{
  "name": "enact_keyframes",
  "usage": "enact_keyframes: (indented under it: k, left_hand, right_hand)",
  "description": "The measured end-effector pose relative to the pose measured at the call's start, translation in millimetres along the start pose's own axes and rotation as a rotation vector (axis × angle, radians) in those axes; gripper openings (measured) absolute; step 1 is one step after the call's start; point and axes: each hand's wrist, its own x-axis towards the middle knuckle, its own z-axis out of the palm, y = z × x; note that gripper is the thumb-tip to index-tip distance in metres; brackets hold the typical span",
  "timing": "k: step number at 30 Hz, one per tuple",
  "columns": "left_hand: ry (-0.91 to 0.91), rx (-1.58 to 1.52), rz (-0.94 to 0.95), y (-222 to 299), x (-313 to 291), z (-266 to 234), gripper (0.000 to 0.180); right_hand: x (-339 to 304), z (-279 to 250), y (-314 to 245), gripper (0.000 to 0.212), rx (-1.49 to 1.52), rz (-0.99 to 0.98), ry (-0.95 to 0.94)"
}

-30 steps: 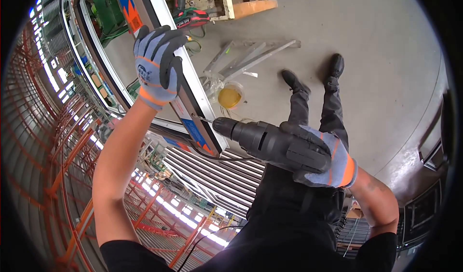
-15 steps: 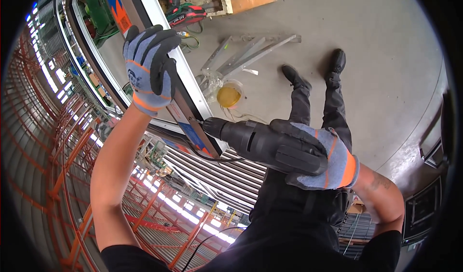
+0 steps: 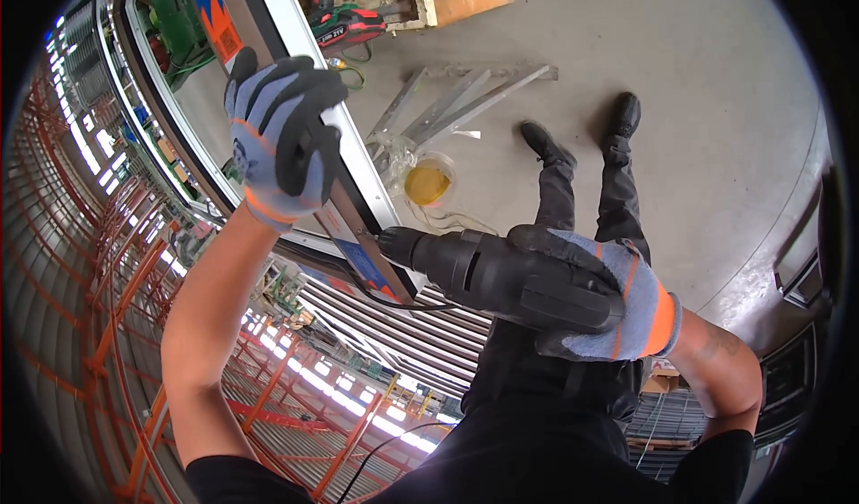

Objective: Assembling and moving metal frames in a factory setting.

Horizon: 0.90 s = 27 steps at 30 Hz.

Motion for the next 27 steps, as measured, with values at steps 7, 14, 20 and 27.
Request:
enact_keyframes:
  k: [7,14,20,27]
  left_hand:
    - [-0.181,-0.194,0.222,-10,-3,-10,0.014]
    - [-0.091,-0.256,0.183,-10,-13,-4,0.013]
    - [-0.085,-0.278,0.176,-8,-12,-12,0.012]
    - [-0.064,-0.306,0.172,-12,-15,-4,0.008]
  right_hand:
    - [-1,7,-1,0.082,0.042,0.022,-0.005]
    - [4,5,-3,0.072,-0.144,-0.018,-0.018]
    - [6,4,-7,0.065,-0.235,-0.071,-0.007]
    - [6,0,-2,0.055,-0.512,-0.217,-0.062]
